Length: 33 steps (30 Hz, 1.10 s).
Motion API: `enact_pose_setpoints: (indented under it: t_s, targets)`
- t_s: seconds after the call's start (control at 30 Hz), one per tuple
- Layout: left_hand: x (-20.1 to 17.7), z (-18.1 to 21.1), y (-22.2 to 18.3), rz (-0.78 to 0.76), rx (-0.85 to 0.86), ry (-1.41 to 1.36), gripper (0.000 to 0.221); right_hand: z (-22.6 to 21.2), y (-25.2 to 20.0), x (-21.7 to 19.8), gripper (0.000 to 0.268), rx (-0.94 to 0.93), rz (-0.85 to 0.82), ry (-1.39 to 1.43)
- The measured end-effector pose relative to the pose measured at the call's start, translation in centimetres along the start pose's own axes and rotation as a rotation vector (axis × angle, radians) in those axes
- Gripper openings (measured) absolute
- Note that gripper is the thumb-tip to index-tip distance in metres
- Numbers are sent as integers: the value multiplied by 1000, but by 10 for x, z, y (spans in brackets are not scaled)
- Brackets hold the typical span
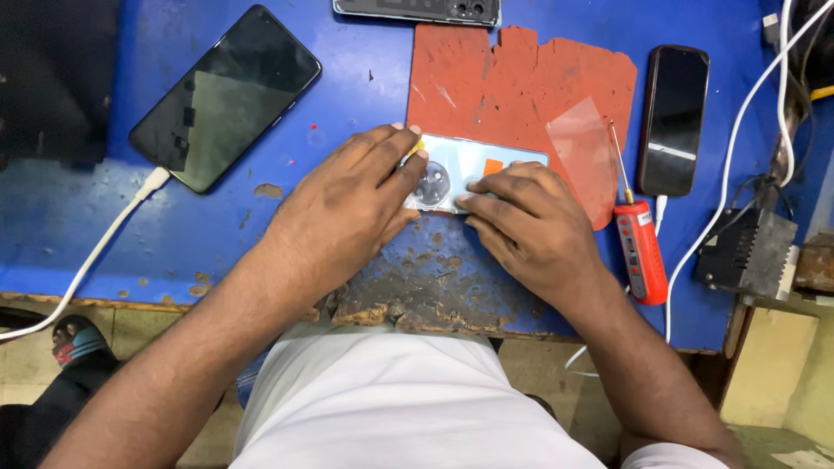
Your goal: The person assembles a mobile phone by placing the back panel onto the chassis and using a screwdriver to secure internal components.
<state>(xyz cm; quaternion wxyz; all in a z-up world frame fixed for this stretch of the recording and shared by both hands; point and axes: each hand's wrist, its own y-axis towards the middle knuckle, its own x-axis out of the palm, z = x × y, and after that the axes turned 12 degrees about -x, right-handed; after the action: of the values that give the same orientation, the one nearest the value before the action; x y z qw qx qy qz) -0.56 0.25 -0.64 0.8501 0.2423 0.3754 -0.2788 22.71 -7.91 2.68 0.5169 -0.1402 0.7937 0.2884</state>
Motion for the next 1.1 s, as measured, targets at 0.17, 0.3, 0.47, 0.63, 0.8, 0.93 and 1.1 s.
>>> enact_pose_setpoints:
  t_s: [0.17,0.3,0.47,0.63,0.8,0.93,1.1]
  targets:
    - [-2,0,0,-41,-85,-72,71,7,0,-11,56,29,-103,-49]
    - [-2,-4,1,-4,-87,-88,84,10,2,-20,70,191,-155,74]
    - [0,-3,2,-29,-104,-151,83,12,5,-21,73,214,-159,98]
    - [0,-3,3,-31,-112,-167,85,10,6,-23,76,207,-145,104]
    - [-1,-3,1,-30,-125,-181,89,10,7,-26,77,176,-143,84]
    - [-11,-3,2,-31,-153,-231,100,14,3,-27,78,158,-91,107]
    - [-29,0,-2,127,-117,-475,99,19,-15,-21,68,243,194,736]
